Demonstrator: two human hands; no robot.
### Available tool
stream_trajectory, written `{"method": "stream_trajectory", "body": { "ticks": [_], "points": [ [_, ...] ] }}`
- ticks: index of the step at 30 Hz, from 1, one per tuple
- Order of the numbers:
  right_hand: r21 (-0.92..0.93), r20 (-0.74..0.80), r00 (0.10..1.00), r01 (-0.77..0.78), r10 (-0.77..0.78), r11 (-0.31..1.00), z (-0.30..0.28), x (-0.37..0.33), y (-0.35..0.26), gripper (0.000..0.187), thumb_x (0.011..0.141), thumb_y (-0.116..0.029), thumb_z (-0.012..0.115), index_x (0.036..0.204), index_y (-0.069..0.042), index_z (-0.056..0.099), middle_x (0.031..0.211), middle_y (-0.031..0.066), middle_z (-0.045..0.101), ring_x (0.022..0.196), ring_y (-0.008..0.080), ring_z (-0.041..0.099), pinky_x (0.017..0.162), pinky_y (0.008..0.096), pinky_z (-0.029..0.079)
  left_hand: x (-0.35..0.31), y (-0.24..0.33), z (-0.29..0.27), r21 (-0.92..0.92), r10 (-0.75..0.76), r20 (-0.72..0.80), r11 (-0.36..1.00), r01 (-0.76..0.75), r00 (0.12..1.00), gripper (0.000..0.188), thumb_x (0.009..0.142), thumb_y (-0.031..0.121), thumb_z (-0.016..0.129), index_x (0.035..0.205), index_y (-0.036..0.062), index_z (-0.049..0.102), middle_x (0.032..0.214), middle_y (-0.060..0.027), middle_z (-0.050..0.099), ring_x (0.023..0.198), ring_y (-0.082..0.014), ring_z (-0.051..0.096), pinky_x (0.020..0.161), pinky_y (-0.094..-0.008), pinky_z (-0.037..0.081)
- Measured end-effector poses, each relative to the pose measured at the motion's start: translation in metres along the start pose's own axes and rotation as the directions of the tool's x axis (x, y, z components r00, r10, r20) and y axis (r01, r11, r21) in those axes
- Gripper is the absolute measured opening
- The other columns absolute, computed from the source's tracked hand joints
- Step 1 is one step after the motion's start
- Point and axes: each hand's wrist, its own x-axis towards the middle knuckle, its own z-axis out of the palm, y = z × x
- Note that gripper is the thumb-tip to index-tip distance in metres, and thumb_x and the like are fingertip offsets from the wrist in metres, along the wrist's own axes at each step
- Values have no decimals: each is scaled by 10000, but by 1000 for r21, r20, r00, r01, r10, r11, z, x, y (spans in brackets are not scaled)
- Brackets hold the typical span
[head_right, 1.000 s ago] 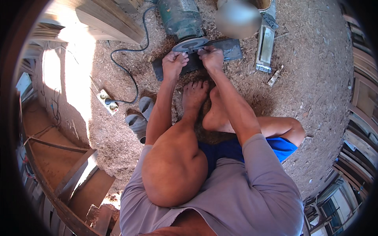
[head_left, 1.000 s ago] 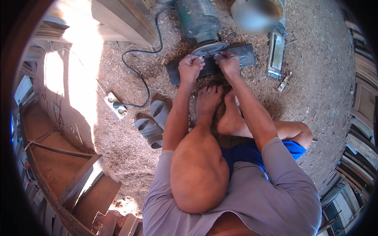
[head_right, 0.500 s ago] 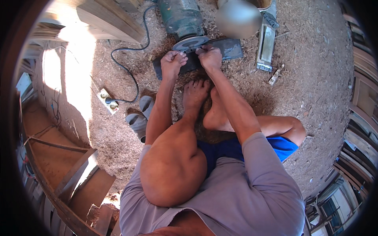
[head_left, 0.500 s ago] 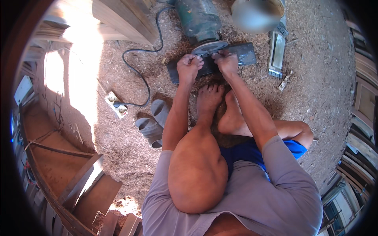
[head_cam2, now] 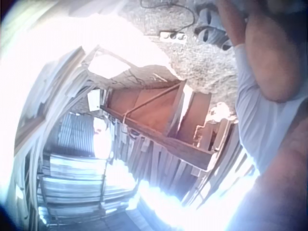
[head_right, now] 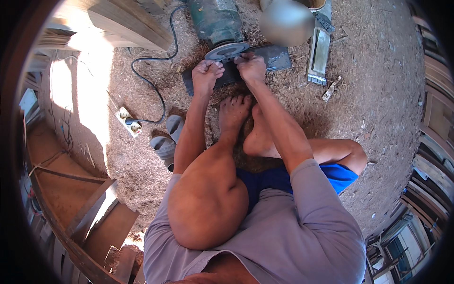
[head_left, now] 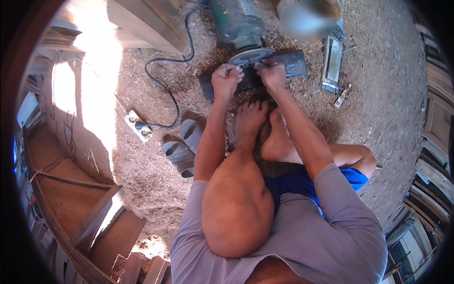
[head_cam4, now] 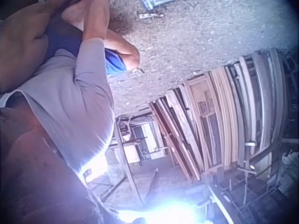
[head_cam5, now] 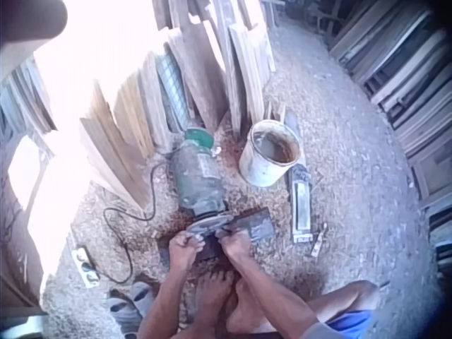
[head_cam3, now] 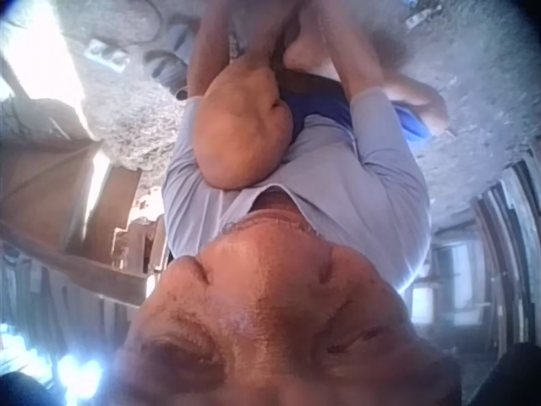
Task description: The person sharpens a small metal plate by holding it against a spinning bench grinder while periodically dipping it into a bucket of water.
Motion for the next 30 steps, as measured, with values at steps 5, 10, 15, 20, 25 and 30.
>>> {"method": "stream_trajectory", "body": {
  "ticks": [5, 10, 15, 20, 25, 30],
  "points": [
    [-57, 41, 999, -13, 15, 998, 2, -10, -13, 299, 738, -224, 751, 942, -12, 699, 759, 121, 704, 698, 189, 696, 711, 293, 522, 0, -6, -12, -11, -10, -24, 1000, 10, 1000, 107, 872, 41, 618, 921, -49, 588, 832, -125, 657, 721, -173, 667, 616, -256, 558],
    [49, 73, 997, -41, 38, 998, 2, -14, -19, 291, 750, -187, 739, 941, 26, 687, 714, 115, 701, 686, 179, 696, 676, 284, 524, -1, -7, -12, -55, 15, -16, 998, -16, 1000, 118, 875, 34, 605, 947, -56, 582, 848, -139, 654, 733, -194, 679, 612, -264, 567],
    [236, 97, 994, -65, 43, 970, 8, -17, -25, 213, 759, -67, 710, 909, 70, 645, 629, 82, 635, 514, 105, 559, 453, 239, 421, 0, -6, -16, -47, 17, -34, 999, -18, 999, 118, 877, 30, 600, 950, -60, 581, 853, -143, 654, 732, -203, 684, 614, -270, 573],
    [247, 123, 991, -83, 54, 965, 12, -22, -30, 191, 762, -56, 707, 896, 69, 650, 638, 75, 635, 522, 100, 565, 450, 234, 428, -2, -6, -23, -42, 13, -38, 999, -15, 999, 110, 880, 25, 595, 943, -64, 581, 854, -145, 654, 735, -207, 686, 616, -270, 575],
    [325, 114, 990, -113, 80, 939, 19, -24, -26, 143, 769, -32, 700, 871, 59, 658, 669, 69, 642, 550, 104, 593, 466, 223, 455, -3, -6, -24, -59, 21, -32, 998, -23, 999, 99, 886, 16, 587, 934, -70, 575, 851, -149, 652, 738, -208, 686, 615, -270, 577],
    [335, 138, 986, -132, 90, 933, 21, -25, -28, 218, 759, -27, 708, 932, 88, 641, 682, 106, 666, 552, 123, 627, 470, 245, 482, -3, -6, -30, -65, 13, -43, 998, -15, 999, 91, 885, 8, 586, 931, -70, 573, 844, -145, 648, 738, -207, 685, 614, -270, 578]
  ]
}}
